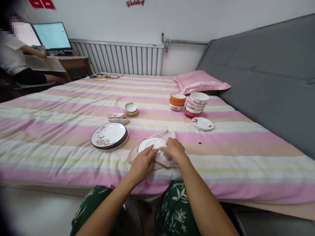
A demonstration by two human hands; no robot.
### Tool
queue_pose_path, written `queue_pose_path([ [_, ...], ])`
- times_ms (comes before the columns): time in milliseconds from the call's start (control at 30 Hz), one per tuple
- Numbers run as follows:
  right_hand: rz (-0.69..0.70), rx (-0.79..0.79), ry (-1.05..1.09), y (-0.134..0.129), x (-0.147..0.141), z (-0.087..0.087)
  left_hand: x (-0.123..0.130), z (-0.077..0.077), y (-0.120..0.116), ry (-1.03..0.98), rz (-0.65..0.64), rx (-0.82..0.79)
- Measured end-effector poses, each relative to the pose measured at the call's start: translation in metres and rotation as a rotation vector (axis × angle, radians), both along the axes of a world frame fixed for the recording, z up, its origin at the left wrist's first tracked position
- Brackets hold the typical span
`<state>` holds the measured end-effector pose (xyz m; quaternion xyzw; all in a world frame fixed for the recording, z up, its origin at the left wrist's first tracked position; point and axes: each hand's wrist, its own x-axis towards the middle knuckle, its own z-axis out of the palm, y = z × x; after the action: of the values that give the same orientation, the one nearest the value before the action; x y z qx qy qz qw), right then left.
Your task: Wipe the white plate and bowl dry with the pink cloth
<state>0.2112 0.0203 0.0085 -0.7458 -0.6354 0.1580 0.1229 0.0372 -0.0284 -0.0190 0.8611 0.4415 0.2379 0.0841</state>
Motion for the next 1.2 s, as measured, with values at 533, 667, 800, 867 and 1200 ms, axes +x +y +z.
queue_pose_path([
  [533, -0.004, -0.343, -0.141, -0.014, 0.005, 0.012, -0.004, 0.013, -0.003, -0.009, 0.034, -0.081],
  [667, -0.052, -0.181, -0.016, -0.006, 0.008, 0.01, -0.004, 0.018, -0.006, 0.022, 0.061, -0.079],
  [800, -0.037, -0.004, 0.208, 0.003, -0.001, 0.004, -0.007, 0.023, -0.006, 0.038, 0.113, -0.085],
  [867, 0.001, 0.03, 0.325, 0.008, -0.01, -0.004, -0.01, 0.026, -0.004, 0.057, 0.149, -0.081],
  [1200, 0.344, 0.072, 0.469, 0.01, -0.029, -0.03, -0.028, 0.022, 0.011, 0.174, 0.424, -0.177],
])
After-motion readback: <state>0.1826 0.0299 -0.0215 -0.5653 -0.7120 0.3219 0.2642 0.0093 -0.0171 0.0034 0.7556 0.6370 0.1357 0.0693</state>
